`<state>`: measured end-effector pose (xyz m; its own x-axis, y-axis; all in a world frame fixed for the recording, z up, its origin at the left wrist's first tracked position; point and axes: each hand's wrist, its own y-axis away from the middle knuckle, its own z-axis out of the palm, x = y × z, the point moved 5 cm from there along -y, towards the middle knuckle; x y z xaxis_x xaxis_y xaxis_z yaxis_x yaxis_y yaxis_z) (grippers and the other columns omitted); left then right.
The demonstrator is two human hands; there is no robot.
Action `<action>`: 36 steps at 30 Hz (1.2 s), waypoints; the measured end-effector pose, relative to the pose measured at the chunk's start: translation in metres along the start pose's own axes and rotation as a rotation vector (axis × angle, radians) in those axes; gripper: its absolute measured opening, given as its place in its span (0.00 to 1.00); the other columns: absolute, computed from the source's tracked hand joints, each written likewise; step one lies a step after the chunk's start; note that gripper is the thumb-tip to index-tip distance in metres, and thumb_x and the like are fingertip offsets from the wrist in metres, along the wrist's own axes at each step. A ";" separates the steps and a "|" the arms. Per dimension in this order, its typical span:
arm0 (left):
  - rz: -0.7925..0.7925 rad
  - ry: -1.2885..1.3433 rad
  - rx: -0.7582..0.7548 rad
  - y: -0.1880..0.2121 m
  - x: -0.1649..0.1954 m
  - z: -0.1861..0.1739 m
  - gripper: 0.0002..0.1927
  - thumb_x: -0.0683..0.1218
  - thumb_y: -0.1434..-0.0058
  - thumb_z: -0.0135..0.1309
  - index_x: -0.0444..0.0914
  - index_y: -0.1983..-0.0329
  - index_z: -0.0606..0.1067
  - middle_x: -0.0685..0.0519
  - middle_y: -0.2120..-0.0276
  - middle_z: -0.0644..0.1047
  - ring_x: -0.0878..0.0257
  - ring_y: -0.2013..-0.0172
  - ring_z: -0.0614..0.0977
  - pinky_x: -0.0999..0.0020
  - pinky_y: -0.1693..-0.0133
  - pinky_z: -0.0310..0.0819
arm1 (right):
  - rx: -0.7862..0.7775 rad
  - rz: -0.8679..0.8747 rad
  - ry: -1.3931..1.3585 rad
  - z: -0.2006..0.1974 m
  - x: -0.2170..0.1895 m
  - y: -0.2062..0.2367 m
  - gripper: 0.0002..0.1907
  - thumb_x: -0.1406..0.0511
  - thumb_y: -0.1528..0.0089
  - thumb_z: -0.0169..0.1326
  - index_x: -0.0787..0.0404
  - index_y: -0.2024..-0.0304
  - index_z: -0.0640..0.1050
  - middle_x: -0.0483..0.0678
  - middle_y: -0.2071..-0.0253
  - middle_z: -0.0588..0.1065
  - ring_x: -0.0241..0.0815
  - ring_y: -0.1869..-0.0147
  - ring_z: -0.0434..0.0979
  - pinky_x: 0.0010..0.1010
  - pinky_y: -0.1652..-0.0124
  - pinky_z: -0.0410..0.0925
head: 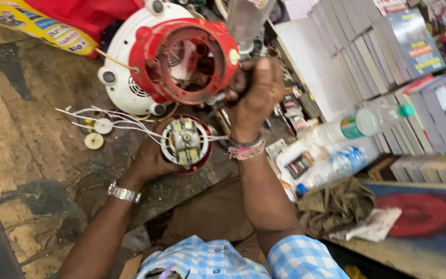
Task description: The person sits on the floor and works on a disassembled electric motor. They use a screwdriver to tighten screws on the motor housing, adjust internal components, and connect wires. The person repeatedly picks up and sets down the motor and tools while performing the repair.
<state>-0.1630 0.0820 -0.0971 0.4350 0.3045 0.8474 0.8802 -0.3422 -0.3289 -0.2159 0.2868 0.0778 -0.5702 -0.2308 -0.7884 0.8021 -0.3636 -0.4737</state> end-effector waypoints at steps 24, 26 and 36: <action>0.010 0.035 0.121 0.007 0.008 0.012 0.59 0.44 0.69 0.75 0.35 0.30 0.62 0.43 0.39 0.73 0.50 0.39 0.76 0.58 0.38 0.70 | 0.086 -0.050 1.181 -0.271 0.006 0.055 0.12 0.70 0.41 0.62 0.63 0.55 0.79 0.53 0.59 0.79 0.45 0.58 0.82 0.33 0.60 0.74; 0.025 0.032 0.127 0.007 0.009 0.011 0.59 0.44 0.68 0.76 0.35 0.30 0.62 0.42 0.39 0.73 0.49 0.39 0.75 0.57 0.38 0.69 | 0.017 0.046 1.349 -0.286 0.042 0.065 0.09 0.70 0.42 0.63 0.63 0.60 0.80 0.56 0.60 0.77 0.52 0.58 0.79 0.40 0.57 0.72; 0.002 0.012 0.112 0.004 0.011 0.008 0.59 0.45 0.68 0.75 0.36 0.30 0.62 0.42 0.40 0.73 0.48 0.39 0.75 0.56 0.39 0.69 | -0.252 -0.089 1.277 -0.216 0.100 0.057 0.08 0.71 0.42 0.60 0.61 0.59 0.82 0.54 0.56 0.78 0.57 0.51 0.78 0.44 0.51 0.71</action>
<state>-0.1532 0.0915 -0.0927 0.4354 0.2927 0.8513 0.8951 -0.2417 -0.3747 -0.1889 0.4374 -0.1130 -0.1644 0.8511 -0.4986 0.8608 -0.1230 -0.4938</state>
